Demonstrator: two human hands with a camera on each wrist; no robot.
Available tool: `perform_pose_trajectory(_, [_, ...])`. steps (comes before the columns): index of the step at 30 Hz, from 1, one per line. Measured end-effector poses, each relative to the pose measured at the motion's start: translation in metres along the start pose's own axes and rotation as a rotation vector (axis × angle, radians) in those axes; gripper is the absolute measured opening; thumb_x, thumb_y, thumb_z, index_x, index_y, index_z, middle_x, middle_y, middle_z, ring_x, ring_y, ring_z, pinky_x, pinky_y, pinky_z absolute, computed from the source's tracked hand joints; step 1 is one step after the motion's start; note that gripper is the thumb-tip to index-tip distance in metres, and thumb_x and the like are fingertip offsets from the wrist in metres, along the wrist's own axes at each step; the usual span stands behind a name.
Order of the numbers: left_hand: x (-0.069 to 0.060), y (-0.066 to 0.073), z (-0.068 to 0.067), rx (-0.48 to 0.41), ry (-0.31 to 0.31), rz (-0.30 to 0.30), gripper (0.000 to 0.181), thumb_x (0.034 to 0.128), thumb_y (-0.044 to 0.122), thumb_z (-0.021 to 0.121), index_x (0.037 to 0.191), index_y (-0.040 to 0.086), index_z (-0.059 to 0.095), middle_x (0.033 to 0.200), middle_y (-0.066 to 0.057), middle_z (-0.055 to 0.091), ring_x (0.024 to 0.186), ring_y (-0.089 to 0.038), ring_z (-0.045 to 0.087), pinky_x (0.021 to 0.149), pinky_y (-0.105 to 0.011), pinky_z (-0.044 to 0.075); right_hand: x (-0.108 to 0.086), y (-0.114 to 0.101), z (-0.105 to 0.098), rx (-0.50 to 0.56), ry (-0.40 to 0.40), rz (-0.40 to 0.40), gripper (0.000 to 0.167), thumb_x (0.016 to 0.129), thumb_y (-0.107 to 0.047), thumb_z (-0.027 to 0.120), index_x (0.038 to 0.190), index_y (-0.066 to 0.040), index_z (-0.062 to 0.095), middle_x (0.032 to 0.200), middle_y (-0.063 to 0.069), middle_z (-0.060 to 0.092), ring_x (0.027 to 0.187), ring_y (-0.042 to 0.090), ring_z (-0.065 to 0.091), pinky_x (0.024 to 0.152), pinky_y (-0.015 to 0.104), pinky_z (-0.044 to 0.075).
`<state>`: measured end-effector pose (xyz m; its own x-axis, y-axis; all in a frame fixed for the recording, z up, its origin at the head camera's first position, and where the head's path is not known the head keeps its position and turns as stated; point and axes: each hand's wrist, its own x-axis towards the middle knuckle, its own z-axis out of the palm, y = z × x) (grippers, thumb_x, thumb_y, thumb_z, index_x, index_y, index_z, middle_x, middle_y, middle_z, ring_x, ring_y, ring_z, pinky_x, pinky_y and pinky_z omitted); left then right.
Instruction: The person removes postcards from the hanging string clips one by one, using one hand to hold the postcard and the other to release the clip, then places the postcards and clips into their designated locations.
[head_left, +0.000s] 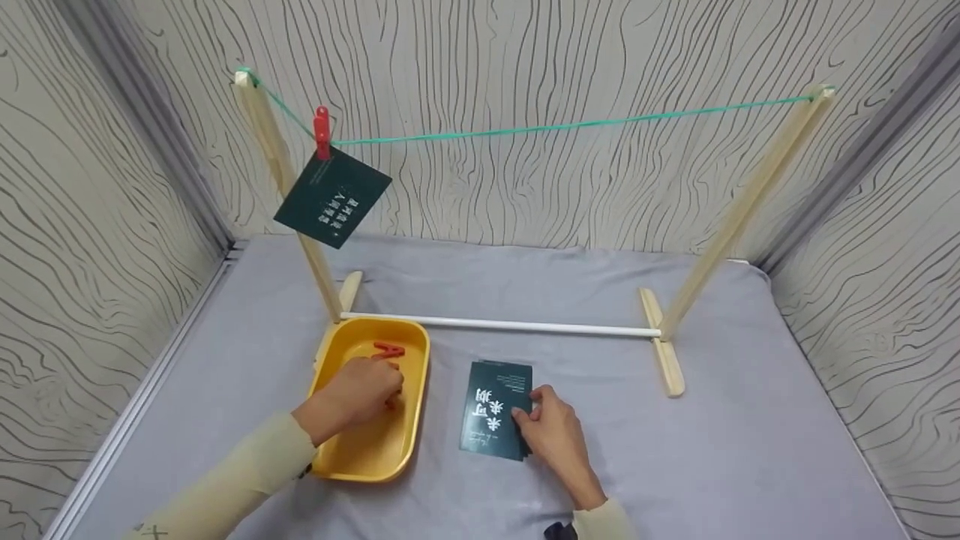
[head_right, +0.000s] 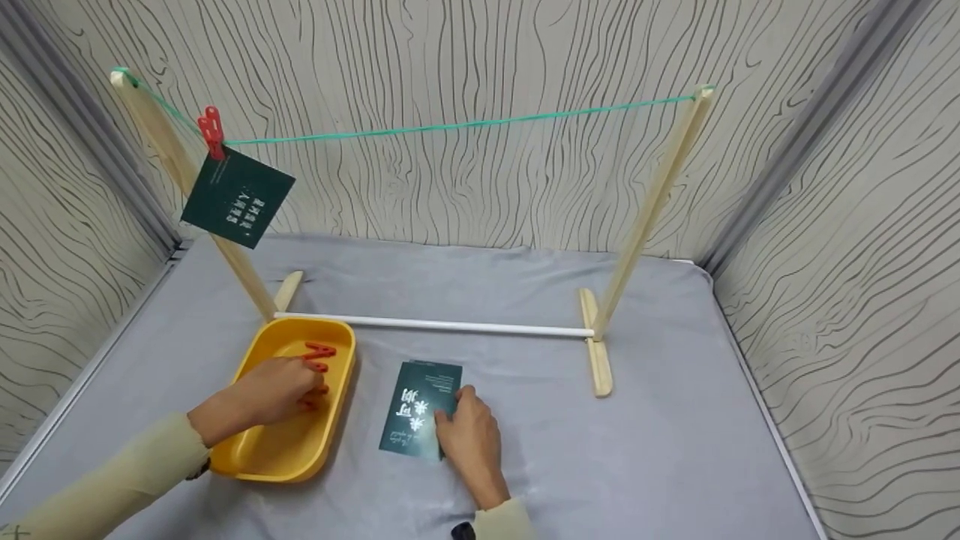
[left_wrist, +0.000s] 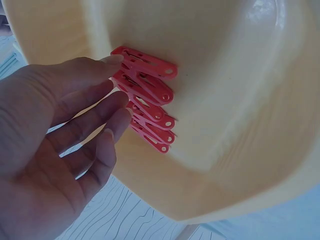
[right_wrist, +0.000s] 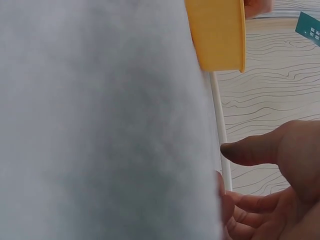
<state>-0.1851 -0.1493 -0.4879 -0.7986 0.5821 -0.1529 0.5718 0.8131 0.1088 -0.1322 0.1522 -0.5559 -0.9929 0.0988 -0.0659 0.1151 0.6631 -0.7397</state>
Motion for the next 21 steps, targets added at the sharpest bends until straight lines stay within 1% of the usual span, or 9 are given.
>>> perform_pose_trajectory(5, [0.000, 0.001, -0.004, -0.045, 0.002, 0.007, 0.008, 0.0924, 0.013, 0.080, 0.097, 0.006, 0.078, 0.075, -0.005, 0.067, 0.067, -0.018, 0.052, 0.073, -0.030, 0.055, 0.001, 0.000, -0.004, 0.024, -0.007, 0.024, 0.035, 0.096, -0.019, 0.075, 0.121, 0.004, 0.065, 0.076, 0.002, 0.059, 0.064, 0.013, 0.052, 0.057, 0.025, 0.041])
perform_pose_trajectory(11, [0.000, 0.000, -0.006, -0.088, 0.021, 0.008, 0.009, 0.0925, 0.014, 0.080, 0.094, 0.006, 0.077, 0.066, 0.000, 0.056, 0.065, -0.017, 0.048, 0.067, -0.027, 0.047, 0.002, -0.003, -0.008, 0.050, 0.002, 0.047, 0.033, 0.097, -0.019, 0.073, 0.119, 0.004, 0.066, 0.075, 0.003, 0.062, 0.063, 0.013, 0.053, 0.057, 0.026, 0.042])
perform_pose_trajectory(17, [0.001, -0.001, -0.009, -0.049, 0.063, 0.026, 0.012, 0.0898, 0.017, 0.081, 0.086, 0.008, 0.075, 0.063, 0.002, 0.054, 0.061, -0.016, 0.045, 0.063, -0.026, 0.044, 0.005, -0.008, -0.012, 0.072, 0.031, 0.036, 0.031, 0.097, -0.020, 0.073, 0.117, 0.003, 0.067, 0.074, 0.003, 0.063, 0.062, 0.013, 0.054, 0.058, 0.028, 0.045])
perform_pose_trajectory(18, [0.000, -0.001, -0.011, -0.045, 0.064, 0.028, 0.013, 0.0893, 0.018, 0.082, 0.086, 0.008, 0.074, 0.063, 0.002, 0.054, 0.060, -0.016, 0.045, 0.062, -0.026, 0.044, 0.005, -0.009, -0.012, 0.076, 0.034, 0.034, 0.031, 0.097, -0.020, 0.073, 0.117, 0.003, 0.067, 0.074, 0.003, 0.064, 0.062, 0.013, 0.054, 0.058, 0.028, 0.045])
perform_pose_trajectory(21, [0.000, -0.001, -0.015, -0.070, 0.037, 0.010, 0.018, 0.0897, 0.022, 0.083, 0.093, 0.007, 0.076, 0.064, 0.001, 0.055, 0.062, -0.016, 0.047, 0.062, -0.025, 0.044, 0.006, -0.013, -0.014, 0.091, 0.034, 0.033, 0.032, 0.098, -0.021, 0.073, 0.118, 0.003, 0.066, 0.075, 0.004, 0.065, 0.063, 0.013, 0.055, 0.058, 0.029, 0.047])
